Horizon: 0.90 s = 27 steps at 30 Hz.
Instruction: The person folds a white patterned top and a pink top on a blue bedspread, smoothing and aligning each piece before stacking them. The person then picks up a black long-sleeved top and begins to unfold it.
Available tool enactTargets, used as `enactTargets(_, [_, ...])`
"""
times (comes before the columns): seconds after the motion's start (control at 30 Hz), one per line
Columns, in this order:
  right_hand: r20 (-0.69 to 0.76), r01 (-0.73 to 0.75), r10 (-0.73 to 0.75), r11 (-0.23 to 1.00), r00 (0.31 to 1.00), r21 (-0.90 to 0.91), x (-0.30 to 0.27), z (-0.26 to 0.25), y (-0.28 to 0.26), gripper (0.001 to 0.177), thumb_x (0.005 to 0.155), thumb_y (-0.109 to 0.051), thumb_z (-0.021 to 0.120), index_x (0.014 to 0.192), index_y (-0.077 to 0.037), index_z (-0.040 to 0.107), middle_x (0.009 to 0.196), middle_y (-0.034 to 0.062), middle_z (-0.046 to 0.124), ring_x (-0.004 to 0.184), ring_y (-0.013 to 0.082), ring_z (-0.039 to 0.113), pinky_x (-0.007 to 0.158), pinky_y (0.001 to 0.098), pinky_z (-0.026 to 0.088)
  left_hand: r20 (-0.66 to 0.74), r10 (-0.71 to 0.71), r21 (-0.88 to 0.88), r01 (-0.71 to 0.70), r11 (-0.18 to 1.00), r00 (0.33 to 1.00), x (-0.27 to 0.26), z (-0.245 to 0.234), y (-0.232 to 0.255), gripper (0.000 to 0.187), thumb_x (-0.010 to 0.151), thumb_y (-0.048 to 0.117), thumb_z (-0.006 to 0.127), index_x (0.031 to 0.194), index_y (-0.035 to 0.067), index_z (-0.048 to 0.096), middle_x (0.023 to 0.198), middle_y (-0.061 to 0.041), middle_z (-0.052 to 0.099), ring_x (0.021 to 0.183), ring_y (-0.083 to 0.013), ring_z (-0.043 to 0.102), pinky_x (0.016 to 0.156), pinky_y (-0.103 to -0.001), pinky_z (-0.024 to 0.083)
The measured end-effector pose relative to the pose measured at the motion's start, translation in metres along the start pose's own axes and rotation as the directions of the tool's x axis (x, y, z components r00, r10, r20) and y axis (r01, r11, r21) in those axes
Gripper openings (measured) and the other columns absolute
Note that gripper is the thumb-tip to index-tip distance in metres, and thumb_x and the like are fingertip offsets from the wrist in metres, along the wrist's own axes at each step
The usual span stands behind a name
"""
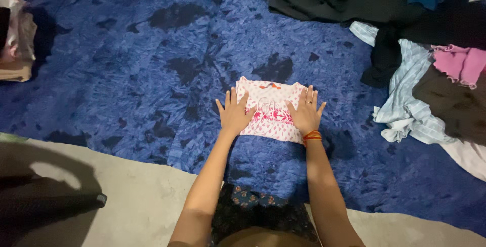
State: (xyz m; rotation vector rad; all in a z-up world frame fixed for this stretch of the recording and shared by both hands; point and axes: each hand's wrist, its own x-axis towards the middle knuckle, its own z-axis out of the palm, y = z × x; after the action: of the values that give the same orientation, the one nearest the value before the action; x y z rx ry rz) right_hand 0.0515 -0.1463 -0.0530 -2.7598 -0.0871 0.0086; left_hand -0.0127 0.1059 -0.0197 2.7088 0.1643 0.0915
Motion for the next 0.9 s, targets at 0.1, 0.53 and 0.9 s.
enactTargets(0.1, [0.001, 0.008, -0.008, 0.999, 1.0, 0.044, 0.0, -0.001, 0.002, 0.09, 0.094, -0.062, 0.051, 0.159, -0.002, 0.03, 0.171, 0.016, 0.016, 0.157, 0.0348, 0.011, 0.12, 0.0674, 0.004, -0.12, 0.062, -0.155, -0.08, 0.985, 0.991, -0.006, 0.006, -0.009, 0.052, 0.092, 0.046, 0.063, 0.138, 0.021, 0.065, 0.164, -0.022, 0.034, 0.153, -0.0401, 0.028, 0.122, -0.067, 0.015])
enactTargets(0.53, [0.015, 0.167, -0.168, 0.985, 0.986, 0.044, -0.025, -0.03, -0.021, 0.063, 0.1, -0.046, 0.053, 0.149, -0.006, 0.049, 0.157, 0.0133, 0.047, 0.152, 0.0261, 0.038, 0.127, 0.0643, 0.003, 0.1, 0.112, -0.062, -0.106, 0.992, 0.989, -0.015, -0.023, 0.037, 0.062, 0.084, 0.057, 0.068, 0.136, 0.022, 0.064, 0.159, -0.026, 0.031, 0.148, -0.0427, 0.026, 0.117, -0.071, 0.009])
enactTargets(0.9, [-0.028, 0.448, -0.512, 0.722, 0.859, 0.527, -0.019, -0.007, -0.04, 0.053, 0.105, -0.024, 0.044, 0.155, -0.005, 0.043, 0.166, 0.0179, 0.033, 0.156, 0.0342, 0.026, 0.123, 0.0565, 0.019, -0.018, 0.44, 0.048, -0.439, 0.897, 0.898, -0.048, 0.005, 0.068, 0.063, 0.093, 0.039, 0.061, 0.135, -0.007, 0.056, 0.152, -0.028, 0.044, 0.144, -0.0429, 0.037, 0.117, -0.062, 0.025])
